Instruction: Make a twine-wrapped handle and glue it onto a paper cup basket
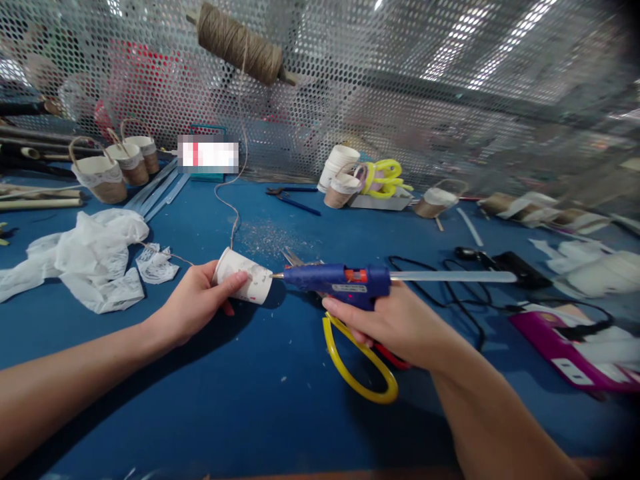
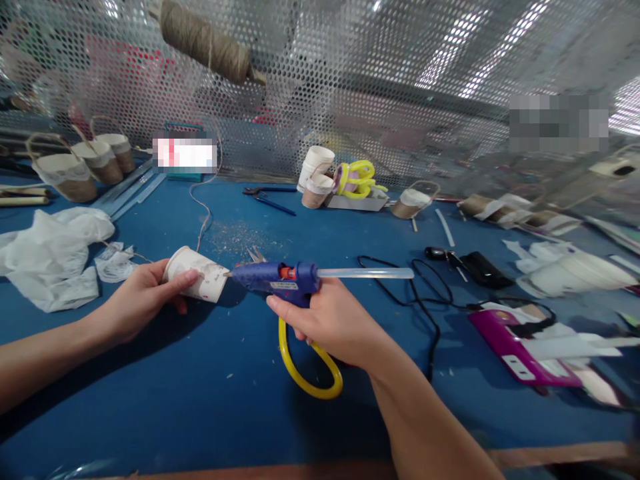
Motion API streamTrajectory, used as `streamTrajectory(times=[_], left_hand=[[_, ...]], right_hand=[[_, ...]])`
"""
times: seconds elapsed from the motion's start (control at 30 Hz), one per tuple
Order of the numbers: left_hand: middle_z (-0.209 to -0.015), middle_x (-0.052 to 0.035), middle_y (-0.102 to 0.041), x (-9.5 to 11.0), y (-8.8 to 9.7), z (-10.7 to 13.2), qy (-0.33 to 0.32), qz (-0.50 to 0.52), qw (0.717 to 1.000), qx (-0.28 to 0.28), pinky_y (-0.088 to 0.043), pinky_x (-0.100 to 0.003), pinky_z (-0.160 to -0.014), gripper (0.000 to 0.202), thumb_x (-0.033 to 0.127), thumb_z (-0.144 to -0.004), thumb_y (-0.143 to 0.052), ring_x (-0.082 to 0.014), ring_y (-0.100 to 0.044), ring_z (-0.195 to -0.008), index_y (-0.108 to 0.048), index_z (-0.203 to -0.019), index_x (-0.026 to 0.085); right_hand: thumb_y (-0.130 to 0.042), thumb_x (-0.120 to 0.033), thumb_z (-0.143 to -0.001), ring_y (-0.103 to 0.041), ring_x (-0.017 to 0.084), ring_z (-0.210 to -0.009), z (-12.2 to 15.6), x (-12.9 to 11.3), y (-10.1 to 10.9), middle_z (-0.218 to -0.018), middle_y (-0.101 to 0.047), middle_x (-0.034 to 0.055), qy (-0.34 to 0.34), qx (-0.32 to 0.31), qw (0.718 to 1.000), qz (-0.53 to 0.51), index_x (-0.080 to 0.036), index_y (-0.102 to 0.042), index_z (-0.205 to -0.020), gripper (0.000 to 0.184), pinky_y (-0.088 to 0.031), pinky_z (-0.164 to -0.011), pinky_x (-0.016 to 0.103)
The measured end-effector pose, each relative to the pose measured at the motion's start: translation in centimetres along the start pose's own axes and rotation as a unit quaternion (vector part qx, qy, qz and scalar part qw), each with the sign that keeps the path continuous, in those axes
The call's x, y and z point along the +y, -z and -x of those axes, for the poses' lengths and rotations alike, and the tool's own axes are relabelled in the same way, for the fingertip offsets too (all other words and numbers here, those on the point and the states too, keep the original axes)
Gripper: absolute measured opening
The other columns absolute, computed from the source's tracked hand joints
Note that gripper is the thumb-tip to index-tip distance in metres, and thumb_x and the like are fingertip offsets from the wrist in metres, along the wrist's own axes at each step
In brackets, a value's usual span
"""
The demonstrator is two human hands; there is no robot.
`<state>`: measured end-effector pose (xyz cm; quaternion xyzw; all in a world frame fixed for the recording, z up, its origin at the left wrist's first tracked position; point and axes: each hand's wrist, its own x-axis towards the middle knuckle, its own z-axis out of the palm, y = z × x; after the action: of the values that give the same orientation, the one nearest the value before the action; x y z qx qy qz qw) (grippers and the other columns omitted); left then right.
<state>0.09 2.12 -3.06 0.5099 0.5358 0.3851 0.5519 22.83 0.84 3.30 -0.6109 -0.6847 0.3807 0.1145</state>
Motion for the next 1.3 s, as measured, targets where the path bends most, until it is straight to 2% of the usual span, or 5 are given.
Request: streamTrajectory(times=[0.17, 0.5, 1.0, 1.17, 1.3], left_hand=[[-0.063, 0.0007, -0.056, 0.04, 0.03, 0.06, 0.002, 0.011, 1.000, -0.004, -0.038, -0.019, -0.044, 0.027, 0.039, -0.070, -0.060, -0.0067, -0.044, -0.046, -0.057, -0.075, 0.013], [-0.061, 0.0014, -0.055, 0.30, -0.15, 0.09, 0.009, 0.007, 1.000, -0.015, -0.037, -0.019, -0.044, 0.027, 0.039, -0.070, -0.059, -0.0065, -0.043, -0.046, -0.056, -0.074, 0.012], [-0.064, -0.0006, -0.058, 0.33, -0.08, 0.11, 0.009, 0.019, 1.000, -0.014, -0.040, -0.020, -0.045, 0.027, 0.037, -0.068, -0.061, -0.0079, -0.046, -0.048, -0.058, -0.075, 0.011], [-0.066, -0.0011, -0.059, 0.31, -0.07, 0.13, 0.008, 0.011, 1.000, -0.016, -0.040, -0.020, -0.046, 0.028, 0.038, -0.069, -0.061, -0.0079, -0.046, -0.049, -0.058, -0.076, 0.011], [-0.066, -0.0020, -0.059, 0.42, -0.11, 0.12, 0.004, 0.008, 1.000, -0.015, -0.041, -0.021, -0.047, 0.029, 0.039, -0.068, -0.061, -0.0091, -0.047, -0.049, -0.058, -0.076, 0.011]], right_hand=[[-0.052, -0.042, -0.073, -0.045, 0.010, -0.038, -0.08, 0.18, 0.04, -0.039, -0.047, -0.0024, -0.005, -0.027, 1.000, 0.015, -0.020, -0.044, -0.045, 0.037, -0.042, -0.045, 0.024], [-0.052, -0.043, -0.073, -0.046, 0.010, -0.038, -0.15, 0.48, 0.06, -0.039, -0.049, -0.0025, 0.006, -0.028, 0.999, 0.020, -0.019, -0.046, -0.046, 0.037, -0.042, -0.044, 0.023], [-0.053, -0.040, -0.072, -0.044, 0.009, -0.036, -0.13, 0.08, 0.07, -0.038, -0.046, -0.0031, 0.009, 0.012, 1.000, 0.004, -0.020, -0.044, -0.045, 0.035, -0.040, -0.041, 0.023], [-0.053, -0.042, -0.073, -0.045, 0.009, -0.037, -0.08, 0.15, 0.13, -0.038, -0.047, -0.0031, 0.010, -0.036, 0.999, 0.011, -0.020, -0.043, -0.045, 0.037, -0.041, -0.043, 0.022], [-0.051, -0.041, -0.074, -0.045, 0.009, -0.037, -0.16, 0.27, -0.07, -0.038, -0.047, -0.0031, 0.023, 0.000, 1.000, 0.013, -0.020, -0.043, -0.045, 0.037, -0.041, -0.042, 0.023]])
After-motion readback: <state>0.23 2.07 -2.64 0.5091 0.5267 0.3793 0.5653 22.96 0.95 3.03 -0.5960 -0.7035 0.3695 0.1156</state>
